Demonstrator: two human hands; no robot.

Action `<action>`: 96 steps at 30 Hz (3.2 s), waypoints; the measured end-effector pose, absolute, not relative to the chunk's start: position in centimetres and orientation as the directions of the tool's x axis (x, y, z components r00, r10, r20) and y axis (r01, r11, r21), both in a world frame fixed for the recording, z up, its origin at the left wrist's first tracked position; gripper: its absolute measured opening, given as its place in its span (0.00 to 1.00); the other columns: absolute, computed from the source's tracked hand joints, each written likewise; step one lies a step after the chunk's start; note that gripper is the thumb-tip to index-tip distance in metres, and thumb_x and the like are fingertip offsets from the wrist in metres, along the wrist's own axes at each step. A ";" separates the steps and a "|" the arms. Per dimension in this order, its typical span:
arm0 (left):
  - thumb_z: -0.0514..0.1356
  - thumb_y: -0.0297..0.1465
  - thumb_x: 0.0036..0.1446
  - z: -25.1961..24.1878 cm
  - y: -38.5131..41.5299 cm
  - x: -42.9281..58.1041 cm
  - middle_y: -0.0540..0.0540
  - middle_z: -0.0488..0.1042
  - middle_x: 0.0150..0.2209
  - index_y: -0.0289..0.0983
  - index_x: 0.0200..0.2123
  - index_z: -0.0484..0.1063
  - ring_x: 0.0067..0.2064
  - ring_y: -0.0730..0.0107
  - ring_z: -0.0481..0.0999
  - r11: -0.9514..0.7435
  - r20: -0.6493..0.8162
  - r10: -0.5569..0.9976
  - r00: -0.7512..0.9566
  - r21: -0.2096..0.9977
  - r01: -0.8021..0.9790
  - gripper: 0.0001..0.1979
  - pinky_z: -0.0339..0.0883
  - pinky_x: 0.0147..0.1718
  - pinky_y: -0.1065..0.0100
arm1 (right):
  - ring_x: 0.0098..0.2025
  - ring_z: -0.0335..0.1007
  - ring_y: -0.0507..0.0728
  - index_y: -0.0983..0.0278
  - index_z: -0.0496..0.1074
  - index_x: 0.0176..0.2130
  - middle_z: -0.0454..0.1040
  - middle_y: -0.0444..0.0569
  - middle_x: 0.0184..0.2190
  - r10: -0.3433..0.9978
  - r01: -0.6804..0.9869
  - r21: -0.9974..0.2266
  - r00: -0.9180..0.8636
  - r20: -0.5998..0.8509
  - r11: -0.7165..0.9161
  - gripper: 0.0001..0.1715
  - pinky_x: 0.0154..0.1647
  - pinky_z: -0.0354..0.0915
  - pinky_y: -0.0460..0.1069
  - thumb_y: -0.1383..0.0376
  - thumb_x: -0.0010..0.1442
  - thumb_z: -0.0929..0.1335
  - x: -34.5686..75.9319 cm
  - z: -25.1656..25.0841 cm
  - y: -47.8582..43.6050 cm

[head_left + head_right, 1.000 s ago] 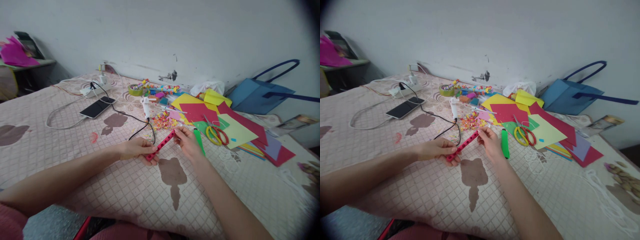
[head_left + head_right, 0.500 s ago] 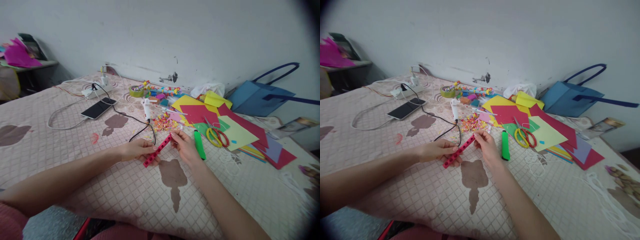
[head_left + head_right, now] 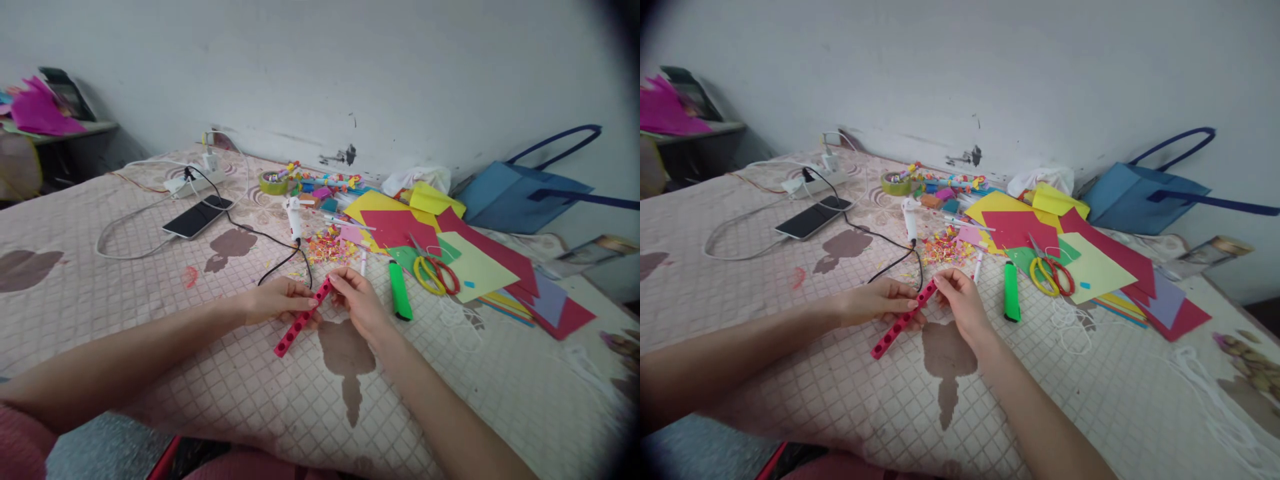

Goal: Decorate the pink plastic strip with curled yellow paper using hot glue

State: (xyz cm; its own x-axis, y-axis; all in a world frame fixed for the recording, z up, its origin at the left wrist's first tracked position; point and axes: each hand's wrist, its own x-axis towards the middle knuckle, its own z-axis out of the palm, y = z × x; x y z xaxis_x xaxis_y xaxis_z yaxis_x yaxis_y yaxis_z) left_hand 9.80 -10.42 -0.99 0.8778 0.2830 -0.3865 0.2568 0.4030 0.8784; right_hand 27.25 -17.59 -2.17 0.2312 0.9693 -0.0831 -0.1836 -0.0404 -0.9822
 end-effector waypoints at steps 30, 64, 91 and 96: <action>0.62 0.43 0.50 -1.2 -10.6 10.1 0.39 0.78 0.37 0.32 0.37 0.73 0.35 0.65 0.78 0.486 -0.331 0.371 0.867 0.865 0.122 0.19 0.69 0.35 0.67 | 0.20 0.57 0.47 0.61 0.68 0.29 0.63 0.39 0.19 0.983 -0.147 -0.984 0.142 -0.120 -0.099 0.16 0.19 0.54 0.42 0.51 0.51 0.68 25.8 -2.3 -18.4; 0.59 0.33 0.56 -0.3 -9.5 9.5 0.42 0.77 0.37 0.33 0.43 0.70 0.34 0.71 0.77 0.574 -0.281 0.241 0.929 0.813 0.097 0.13 0.68 0.36 0.70 | 0.20 0.57 0.46 0.59 0.68 0.38 0.68 0.42 0.30 0.957 -0.154 -0.983 0.285 0.053 0.100 0.16 0.19 0.57 0.43 0.55 0.51 0.69 29.0 -1.1 -17.5; 0.50 0.28 0.62 -0.2 -8.0 9.3 0.39 0.75 0.42 0.34 0.51 0.64 0.34 0.73 0.76 0.612 -0.124 0.289 0.949 0.786 -0.084 0.15 0.68 0.33 0.73 | 0.19 0.56 0.45 0.62 0.70 0.36 0.69 0.43 0.30 0.941 0.134 -0.987 0.313 0.126 0.088 0.13 0.18 0.57 0.43 0.56 0.53 0.68 29.6 -1.2 -17.4; 0.52 0.28 0.61 -0.4 -7.9 9.4 0.40 0.76 0.41 0.34 0.47 0.67 0.34 0.72 0.76 0.617 -0.095 0.308 0.947 0.777 -0.123 0.12 0.68 0.34 0.72 | 0.25 0.61 0.46 0.53 0.63 0.50 0.62 0.47 0.51 0.998 -0.087 -0.994 0.026 0.059 0.061 0.27 0.24 0.64 0.46 0.54 0.50 0.69 27.4 -1.5 -18.2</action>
State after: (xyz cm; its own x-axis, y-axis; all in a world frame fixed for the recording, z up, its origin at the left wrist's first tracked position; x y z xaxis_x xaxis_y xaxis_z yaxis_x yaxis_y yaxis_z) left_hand 9.39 -7.89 -0.37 0.9468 0.3075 -0.0946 -0.1228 0.6171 0.7773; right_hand 27.38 -18.16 -1.50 0.0261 0.9979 0.0592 -0.0868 0.0612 -0.9943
